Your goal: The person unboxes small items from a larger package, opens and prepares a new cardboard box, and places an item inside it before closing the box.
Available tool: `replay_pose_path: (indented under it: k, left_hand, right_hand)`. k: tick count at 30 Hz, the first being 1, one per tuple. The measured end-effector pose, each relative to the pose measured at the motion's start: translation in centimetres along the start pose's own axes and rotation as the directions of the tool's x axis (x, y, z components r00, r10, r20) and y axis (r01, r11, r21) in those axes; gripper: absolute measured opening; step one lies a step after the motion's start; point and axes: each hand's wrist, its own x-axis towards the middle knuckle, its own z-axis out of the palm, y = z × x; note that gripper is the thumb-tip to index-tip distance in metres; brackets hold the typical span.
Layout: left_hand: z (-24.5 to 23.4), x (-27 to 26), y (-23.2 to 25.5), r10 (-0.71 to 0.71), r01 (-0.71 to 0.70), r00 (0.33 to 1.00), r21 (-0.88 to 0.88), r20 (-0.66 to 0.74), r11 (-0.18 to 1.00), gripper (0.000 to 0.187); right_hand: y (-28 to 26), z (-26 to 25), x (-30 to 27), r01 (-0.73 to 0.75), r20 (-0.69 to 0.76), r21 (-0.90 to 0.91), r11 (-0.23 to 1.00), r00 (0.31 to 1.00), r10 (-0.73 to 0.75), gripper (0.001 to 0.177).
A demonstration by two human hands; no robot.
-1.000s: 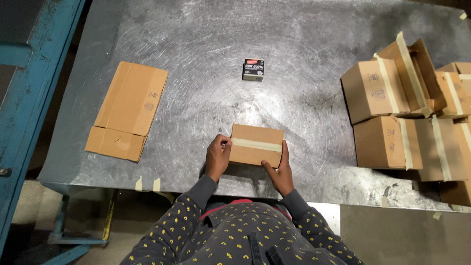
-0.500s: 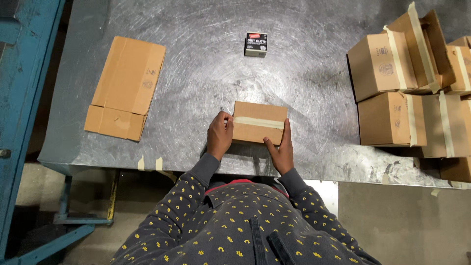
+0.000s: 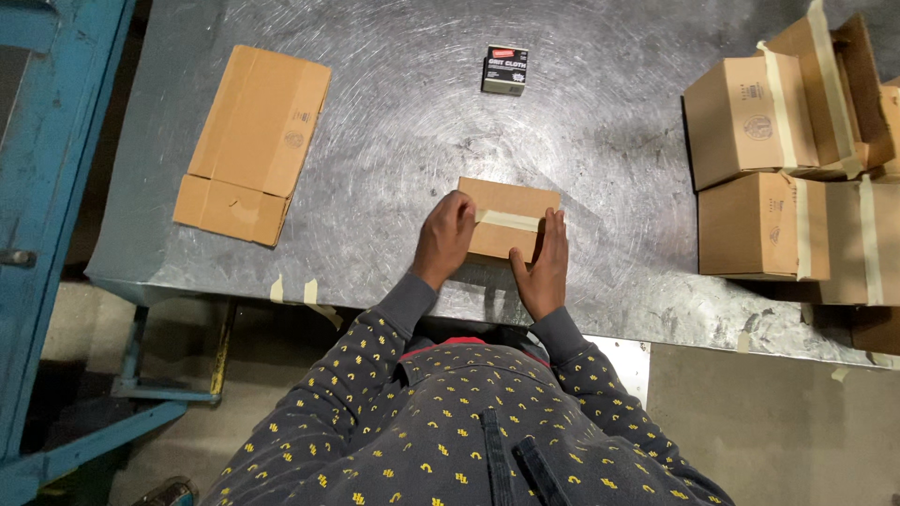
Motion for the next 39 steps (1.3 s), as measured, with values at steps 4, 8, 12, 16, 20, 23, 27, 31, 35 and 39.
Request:
replay_pose_path:
  k: [4,8,12,16,20,23,27,31,35,39]
  left_hand:
    - [0.9,0.3,2.2,0.081,-0.076,0.994,-0.066,0.076,0.995,0.013]
    - [1.2,1.0,5.6,0.147,-0.122,0.978,-0.165,0.147,0.979,0.017]
    - [1.2,2.4,5.2,0.146,-0.107,0.976,-0.225,0.163,0.968,0.018]
    - [0.7,2.8,3.8,0.093,-0.051,0.986,-0.285,0.136,0.957,0.016]
    - [-0.4,3.8,4.3,0.05,0.0,0.993,-0.415,0.11,0.91,0.017]
    - [-0.3,4.5,3.2,0.056,-0.003,0.992,-0.421,0.113,0.907,0.018]
    - [0.0,5.0,4.6,0.076,-0.022,0.99,-0.407,0.117,0.913,0.017]
    - [0.7,5.1,6.2,0.066,0.015,0.986,-0.474,0.154,0.88,0.015]
    - [1.4,5.4,7.5,0.066,0.054,0.976,-0.527,0.206,0.848,0.018]
    - [2.7,5.0,7.1,0.084,0.093,0.958,-0.572,0.276,0.815,0.023]
  right_hand:
    - [0.4,1.2,0.8,0.072,0.002,-0.107,0.992,0.997,-0.072,0.105]
    - [0.3,2.2,2.1,0.186,-0.026,-0.185,0.965,0.981,-0.194,0.102]
    - [-0.2,2.3,3.6,0.187,-0.037,-0.126,0.974,0.98,-0.193,0.078]
    - [0.1,1.2,4.4,0.209,-0.026,0.067,0.976,0.978,-0.208,0.062]
    - [1.4,0.2,6.3,0.163,0.033,0.254,0.953,0.984,-0.177,0.044]
    - [-0.1,-1.6,7.0,0.118,0.102,0.345,0.931,0.981,-0.163,0.048]
    - [1.0,-4.7,7.7,0.109,0.111,0.372,0.922,0.981,-0.161,0.045]
    - [3.2,-6.8,7.8,0.045,0.177,0.561,0.827,0.969,-0.173,0.036]
    - [4.8,-8.6,7.7,0.022,0.142,0.674,0.738,0.977,-0.159,0.017]
    - [6.0,-9.4,7.6,0.035,0.071,0.686,0.727,0.991,-0.115,0.016]
